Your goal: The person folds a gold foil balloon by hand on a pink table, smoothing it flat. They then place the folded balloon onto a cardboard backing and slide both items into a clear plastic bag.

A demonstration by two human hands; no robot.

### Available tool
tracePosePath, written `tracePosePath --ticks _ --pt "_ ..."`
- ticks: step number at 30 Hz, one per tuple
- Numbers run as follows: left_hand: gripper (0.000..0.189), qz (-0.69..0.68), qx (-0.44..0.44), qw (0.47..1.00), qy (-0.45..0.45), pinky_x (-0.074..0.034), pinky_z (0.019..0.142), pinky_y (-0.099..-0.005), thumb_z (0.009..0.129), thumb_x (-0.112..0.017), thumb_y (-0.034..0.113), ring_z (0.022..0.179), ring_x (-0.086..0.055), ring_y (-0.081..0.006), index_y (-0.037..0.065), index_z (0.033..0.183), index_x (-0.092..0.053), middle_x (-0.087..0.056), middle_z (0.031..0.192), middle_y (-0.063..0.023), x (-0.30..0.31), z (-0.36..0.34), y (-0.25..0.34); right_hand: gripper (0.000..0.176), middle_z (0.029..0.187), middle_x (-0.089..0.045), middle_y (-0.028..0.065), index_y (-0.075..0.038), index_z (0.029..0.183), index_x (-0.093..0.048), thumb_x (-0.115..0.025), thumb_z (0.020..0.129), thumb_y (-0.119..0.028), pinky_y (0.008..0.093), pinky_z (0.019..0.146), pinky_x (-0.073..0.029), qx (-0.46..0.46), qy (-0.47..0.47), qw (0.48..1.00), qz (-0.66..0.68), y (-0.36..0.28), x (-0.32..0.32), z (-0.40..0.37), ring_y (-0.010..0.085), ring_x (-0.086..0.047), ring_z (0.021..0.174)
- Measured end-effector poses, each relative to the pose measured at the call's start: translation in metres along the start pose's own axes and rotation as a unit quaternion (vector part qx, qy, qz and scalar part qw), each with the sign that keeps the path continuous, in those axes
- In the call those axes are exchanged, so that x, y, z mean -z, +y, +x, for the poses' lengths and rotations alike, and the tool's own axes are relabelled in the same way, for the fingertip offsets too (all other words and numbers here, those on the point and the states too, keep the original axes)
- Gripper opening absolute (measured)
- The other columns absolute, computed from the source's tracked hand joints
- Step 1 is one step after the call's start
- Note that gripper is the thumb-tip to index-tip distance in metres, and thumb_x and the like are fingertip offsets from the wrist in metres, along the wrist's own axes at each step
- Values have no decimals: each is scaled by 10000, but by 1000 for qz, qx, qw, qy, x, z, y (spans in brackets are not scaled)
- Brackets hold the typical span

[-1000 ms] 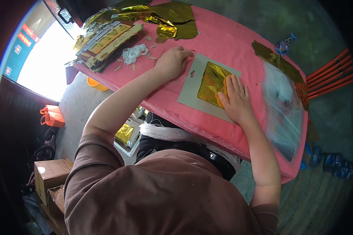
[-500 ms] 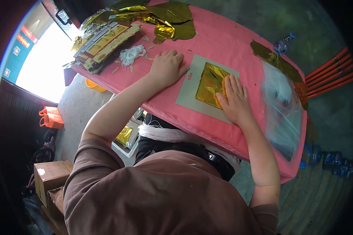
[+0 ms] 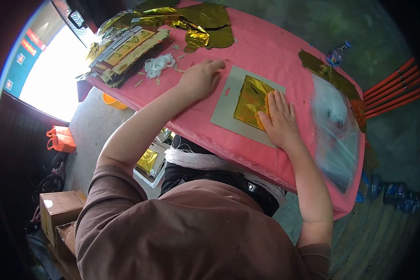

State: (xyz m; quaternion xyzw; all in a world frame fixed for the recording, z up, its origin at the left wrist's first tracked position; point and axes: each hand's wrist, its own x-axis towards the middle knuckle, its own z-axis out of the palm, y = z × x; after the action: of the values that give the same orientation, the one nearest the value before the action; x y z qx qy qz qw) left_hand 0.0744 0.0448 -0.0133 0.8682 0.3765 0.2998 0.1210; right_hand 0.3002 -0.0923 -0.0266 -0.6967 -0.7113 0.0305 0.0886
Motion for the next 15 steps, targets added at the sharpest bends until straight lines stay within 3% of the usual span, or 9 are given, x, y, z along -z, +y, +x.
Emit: tracePosePath --ticks 8,15 --pt "137 50 -112 992 -40 -490 651 -421 767 -578 99 743 -596 -332 39 891 -578 -555 825 -133 0 2 12 646 1464 -186 184 -3 1396 -226 -353 921 -422 450 1098 -85 -1 -1 1000 0 0 1 0 291 -137 1374" --pt "215 76 -54 990 -104 -495 663 -422 762 -573 182 765 -600 -328 21 905 -564 -568 841 -144 6 -10 29 644 1465 -187 179 -8 1398 -224 -353 922 -422 450 1097 -92 -4 -5 1000 -4 -1 2 1 287 -139 1374"
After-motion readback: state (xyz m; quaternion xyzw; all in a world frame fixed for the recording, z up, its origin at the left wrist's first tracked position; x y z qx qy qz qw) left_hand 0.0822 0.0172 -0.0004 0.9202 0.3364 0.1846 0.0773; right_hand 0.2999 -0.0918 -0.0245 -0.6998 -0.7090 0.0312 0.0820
